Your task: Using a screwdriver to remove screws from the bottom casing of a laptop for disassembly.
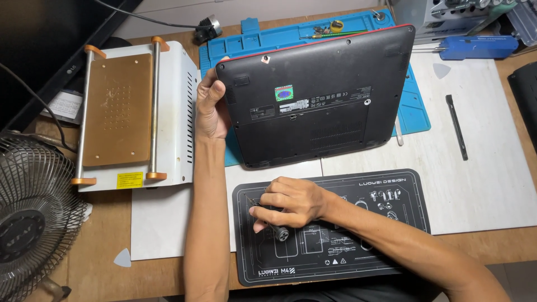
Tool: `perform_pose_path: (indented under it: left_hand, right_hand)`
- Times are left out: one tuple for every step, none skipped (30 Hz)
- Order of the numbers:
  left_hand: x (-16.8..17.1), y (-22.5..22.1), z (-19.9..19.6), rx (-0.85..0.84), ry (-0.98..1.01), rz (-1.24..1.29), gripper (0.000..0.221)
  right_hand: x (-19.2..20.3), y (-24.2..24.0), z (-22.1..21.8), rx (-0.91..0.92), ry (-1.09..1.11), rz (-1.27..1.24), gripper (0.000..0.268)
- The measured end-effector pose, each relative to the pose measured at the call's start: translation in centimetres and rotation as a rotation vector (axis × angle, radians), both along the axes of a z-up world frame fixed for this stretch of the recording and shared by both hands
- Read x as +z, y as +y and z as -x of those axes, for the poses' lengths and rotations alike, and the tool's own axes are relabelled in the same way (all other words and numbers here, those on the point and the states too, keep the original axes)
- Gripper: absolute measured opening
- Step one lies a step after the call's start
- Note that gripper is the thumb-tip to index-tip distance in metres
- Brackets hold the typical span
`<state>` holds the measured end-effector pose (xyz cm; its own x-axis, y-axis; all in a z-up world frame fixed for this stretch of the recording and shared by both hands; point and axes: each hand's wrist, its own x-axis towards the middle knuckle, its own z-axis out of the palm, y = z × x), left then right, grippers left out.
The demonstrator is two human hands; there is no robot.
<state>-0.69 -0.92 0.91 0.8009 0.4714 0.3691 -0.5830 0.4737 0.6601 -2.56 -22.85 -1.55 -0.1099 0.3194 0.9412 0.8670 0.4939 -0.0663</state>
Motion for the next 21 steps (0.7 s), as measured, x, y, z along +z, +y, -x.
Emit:
perform_pose_path:
  left_hand:
    - [0.0,0.1,0.0,-0.001,0.002,0.001,0.031]
    - [-0.1,0.1,0.0,0.005,0.016,-0.005,0.029]
    - [-0.1,0.2,0.0,0.009,0.031,-0.011,0.028]
    - [-0.1,0.2,0.0,0.006,0.033,-0.010,0.028]
    - [0.0,0.2,-0.1,0.018,0.048,-0.018,0.028]
    - [0.1,0.1,-0.2,0.030,0.063,-0.025,0.028]
    - [0.0,0.2,-0.2,0.017,0.067,-0.024,0.028]
    - [0.0,0.2,-0.3,0.023,0.095,-0.020,0.027]
    - [0.0,0.3,-0.4,0.032,0.119,-0.019,0.026]
    - [-0.2,0.3,-0.5,0.022,0.120,-0.020,0.026]
    - [-0.5,0.4,-0.6,0.036,0.134,-0.011,0.027]
    - [-0.8,0.6,-0.6,0.050,0.148,-0.002,0.027]
    - [-1.0,0.6,-0.7,0.042,0.150,-0.004,0.027]
    - [-1.2,0.7,-0.8,0.058,0.170,-0.006,0.028]
    - [-1.4,0.8,-0.8,0.075,0.190,-0.007,0.029]
    - [-1.4,0.8,-0.9,0.069,0.192,-0.008,0.029]
    - [-1.5,0.8,-1.0,0.079,0.201,-0.014,0.028]
    - [-1.5,0.9,-1.0,0.088,0.211,-0.021,0.028]
    - [-1.9,1.1,-1.1,0.084,0.212,-0.022,0.028]
    - [-2.3,1.3,-1.2,0.090,0.234,-0.018,0.027]
    - [-2.7,1.6,-1.3,0.098,0.254,-0.013,0.027]
  right_hand:
    - [0.0,0.0,0.0,-0.001,0.002,0.001,0.024]
    - [0.0,0.0,-0.1,0.000,0.001,0.004,0.024]
    - [0.0,0.0,-0.1,-0.001,0.002,0.007,0.024]
    - [0.0,0.0,-0.1,-0.004,0.004,0.008,0.024]
    - [0.0,0.1,-0.1,-0.006,0.011,0.005,0.024]
    - [0.0,0.1,-0.1,-0.008,0.018,0.002,0.023]
    - [0.1,0.0,-0.1,-0.020,0.022,0.003,0.023]
    - [0.2,0.0,-0.1,-0.016,0.024,0.005,0.024]
    - [0.4,-0.1,-0.3,-0.009,0.022,0.006,0.024]
    - [0.4,-0.1,-0.4,-0.019,0.023,0.005,0.024]
    - [0.5,-0.2,-0.4,-0.020,0.021,0.013,0.025]
    - [0.5,-0.2,-0.5,-0.022,0.020,0.022,0.025]
    - [0.6,-0.3,-0.5,-0.030,0.021,0.021,0.025]
    - [0.6,-0.3,-0.5,-0.039,0.017,0.016,0.025]
    - [0.7,-0.3,-0.5,-0.045,0.013,0.013,0.025]
    - [0.7,-0.3,-0.5,-0.051,0.015,0.012,0.025]
    - [0.8,-0.4,-0.5,-0.049,0.024,0.022,0.025]
    - [0.8,-0.5,-0.5,-0.048,0.033,0.032,0.025]
    - [0.9,-0.5,-0.5,-0.052,0.035,0.031,0.025]
    - [0.9,-0.5,-0.5,-0.052,0.043,0.032,0.025]
    - [1.0,-0.5,-0.5,-0.050,0.048,0.033,0.025]
